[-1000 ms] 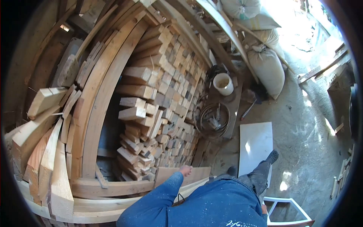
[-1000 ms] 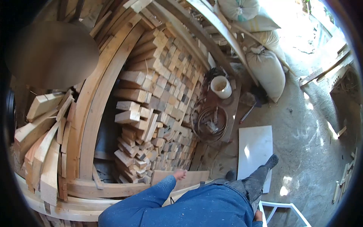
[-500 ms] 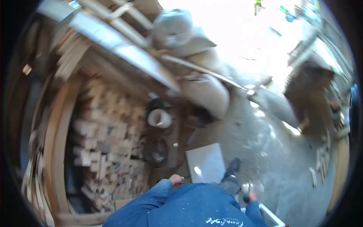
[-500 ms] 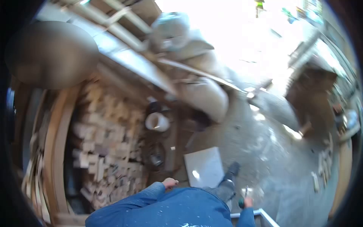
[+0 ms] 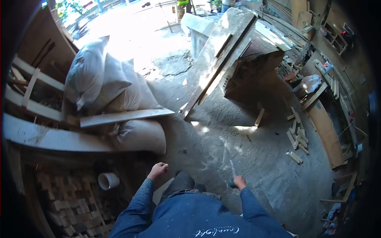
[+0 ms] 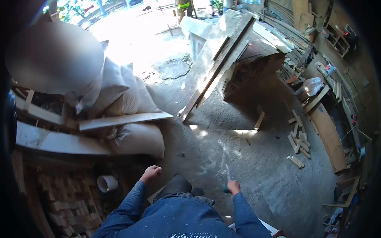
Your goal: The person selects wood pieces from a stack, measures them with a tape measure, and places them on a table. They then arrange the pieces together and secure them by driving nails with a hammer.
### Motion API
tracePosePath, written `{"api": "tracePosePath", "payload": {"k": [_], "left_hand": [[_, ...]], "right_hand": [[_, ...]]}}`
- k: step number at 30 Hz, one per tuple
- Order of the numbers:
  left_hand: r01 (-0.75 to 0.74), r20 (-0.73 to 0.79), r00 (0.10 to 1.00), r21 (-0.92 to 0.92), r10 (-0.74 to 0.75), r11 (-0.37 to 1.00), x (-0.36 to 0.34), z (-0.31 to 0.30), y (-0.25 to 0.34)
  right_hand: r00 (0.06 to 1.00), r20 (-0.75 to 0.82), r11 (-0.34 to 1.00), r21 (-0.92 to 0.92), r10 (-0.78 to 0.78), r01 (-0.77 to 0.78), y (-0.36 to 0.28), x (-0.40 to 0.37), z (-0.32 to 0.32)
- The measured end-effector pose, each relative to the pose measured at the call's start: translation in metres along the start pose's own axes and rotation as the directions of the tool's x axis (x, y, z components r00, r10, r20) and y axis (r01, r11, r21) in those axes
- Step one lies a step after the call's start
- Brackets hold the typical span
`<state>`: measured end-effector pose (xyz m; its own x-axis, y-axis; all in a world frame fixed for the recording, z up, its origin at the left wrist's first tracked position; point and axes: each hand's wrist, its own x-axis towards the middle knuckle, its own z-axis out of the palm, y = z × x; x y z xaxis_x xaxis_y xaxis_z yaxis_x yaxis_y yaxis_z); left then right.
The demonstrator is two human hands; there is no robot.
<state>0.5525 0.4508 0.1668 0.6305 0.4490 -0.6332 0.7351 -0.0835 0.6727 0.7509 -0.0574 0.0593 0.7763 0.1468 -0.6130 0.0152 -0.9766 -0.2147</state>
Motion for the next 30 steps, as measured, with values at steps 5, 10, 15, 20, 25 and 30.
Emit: {"api": "tracePosePath", "payload": {"k": [5,10,15,20,25,30], "left_hand": [[-0.051,0.205,0.978,0.086,0.032,0.995,0.065,-0.028,0.103],[-0.158,0.423,0.898,0.048,0.123,0.986,0.16,-0.057,0.224],[0.022,0.434,0.874,-0.483,0.218,0.875,0.246,-0.084,0.303],[-0.455,-0.032,0.89,-0.136,0.455,0.88,0.323,-0.184,0.367],[-0.375,-0.475,0.879,-0.74,-0.04,0.559,0.396,-0.354,0.438],[-0.533,-0.703,0.684,-0.665,-0.197,0.522,0.487,-0.518,0.467]], "right_hand": [[0.898,0.054,0.889,0.178,-0.436,0.421,-0.157,0.06,-0.064],[0.678,0.297,0.692,0.577,-0.673,0.434,-0.36,0.112,-0.183],[0.456,0.339,0.568,0.5,-0.823,0.654,-0.475,0.203,-0.241],[0.462,0.391,0.606,0.519,-0.796,0.603,-0.585,0.256,-0.354],[0.436,0.52,0.673,0.481,-0.735,0.562,-0.673,0.351,-0.448],[0.357,0.692,0.763,0.457,-0.628,0.457,-0.751,0.487,-0.502]]}}
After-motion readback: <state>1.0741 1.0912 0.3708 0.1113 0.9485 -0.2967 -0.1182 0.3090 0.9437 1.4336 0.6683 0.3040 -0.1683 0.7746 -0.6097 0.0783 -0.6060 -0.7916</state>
